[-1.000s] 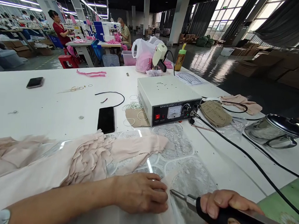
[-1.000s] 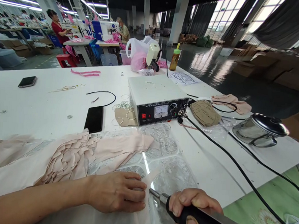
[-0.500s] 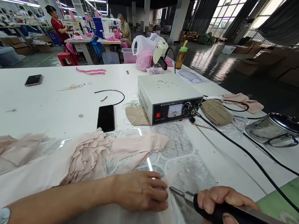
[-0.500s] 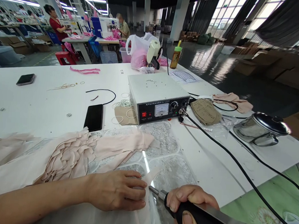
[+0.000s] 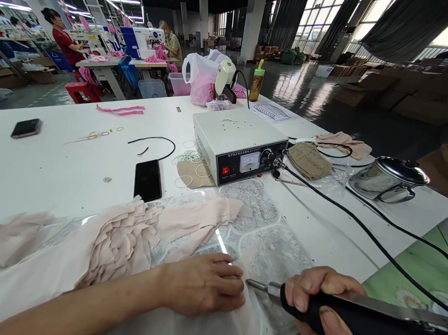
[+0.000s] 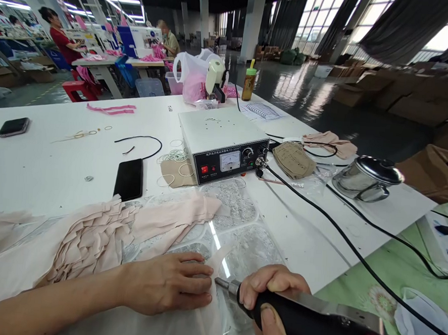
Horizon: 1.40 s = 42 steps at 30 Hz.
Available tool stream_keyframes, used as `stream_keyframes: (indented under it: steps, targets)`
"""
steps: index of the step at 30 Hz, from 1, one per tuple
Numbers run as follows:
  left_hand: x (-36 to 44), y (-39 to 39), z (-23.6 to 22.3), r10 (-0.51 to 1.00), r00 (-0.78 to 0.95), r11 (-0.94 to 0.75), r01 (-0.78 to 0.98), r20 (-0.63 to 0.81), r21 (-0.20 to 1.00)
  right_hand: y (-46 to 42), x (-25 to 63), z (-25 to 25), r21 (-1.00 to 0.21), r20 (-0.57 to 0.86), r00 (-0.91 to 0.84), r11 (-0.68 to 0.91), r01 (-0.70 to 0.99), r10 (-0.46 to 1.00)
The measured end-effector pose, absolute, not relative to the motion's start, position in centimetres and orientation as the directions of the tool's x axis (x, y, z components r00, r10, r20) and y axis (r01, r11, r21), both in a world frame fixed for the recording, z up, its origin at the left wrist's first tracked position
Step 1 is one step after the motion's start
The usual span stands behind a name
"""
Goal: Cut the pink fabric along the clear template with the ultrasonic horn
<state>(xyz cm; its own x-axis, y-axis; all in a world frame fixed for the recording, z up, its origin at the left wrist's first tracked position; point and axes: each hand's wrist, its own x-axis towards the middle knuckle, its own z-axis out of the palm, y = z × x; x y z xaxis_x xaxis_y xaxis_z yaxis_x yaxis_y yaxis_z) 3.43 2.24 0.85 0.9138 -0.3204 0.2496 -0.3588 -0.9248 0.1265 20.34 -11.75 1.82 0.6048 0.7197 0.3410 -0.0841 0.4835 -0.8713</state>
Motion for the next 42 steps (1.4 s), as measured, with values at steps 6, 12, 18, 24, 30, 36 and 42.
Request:
stream_keyframes:
  steps: [6,12,18,24,30,36,42]
  targets:
    - [3.3,2.2,0.6,-0.32,0.921,-0.927,-0.352,0.221,0.128,-11.8,20.4,1.7,-0.871,0.351,0.57,0.482,-0.091,0.743]
    - [3.3,2.2,0.8,-0.325,0.922,-0.923,-0.357,0.209,0.142,-11.3,20.3,1.6,-0.855,0.406,0.552,0.515,-0.05,0.728]
    - [3.2,2.2,0.8,-0.324,0.93,-0.926,-0.35,0.175,0.144,-12.5,20.5,1.4,-0.867,0.325,0.594,0.482,-0.123,0.736]
    - [3.1,2.1,0.9,-0.315,0.939,-0.93,-0.334,0.136,0.152,-13.2,20.7,0.9,-0.871,0.32,0.573,0.472,-0.135,0.754]
    - [3.1,2.1,1.0,-0.317,0.942,-0.928,-0.333,0.114,0.169,-12.5,20.5,0.8,-0.862,0.408,0.537,0.505,-0.041,0.738]
    - [1.6,1.1,0.9,-0.136,0.967,-0.945,-0.191,0.213,0.266,-13.1,21.1,1.2,-0.835,0.288,0.7,0.53,-0.15,0.653]
    - [-2.7,-2.9,1.9,0.351,0.918,-0.898,0.272,0.188,0.346,-14.9,23.8,-1.7,-0.829,0.174,0.797,0.522,-0.198,0.579]
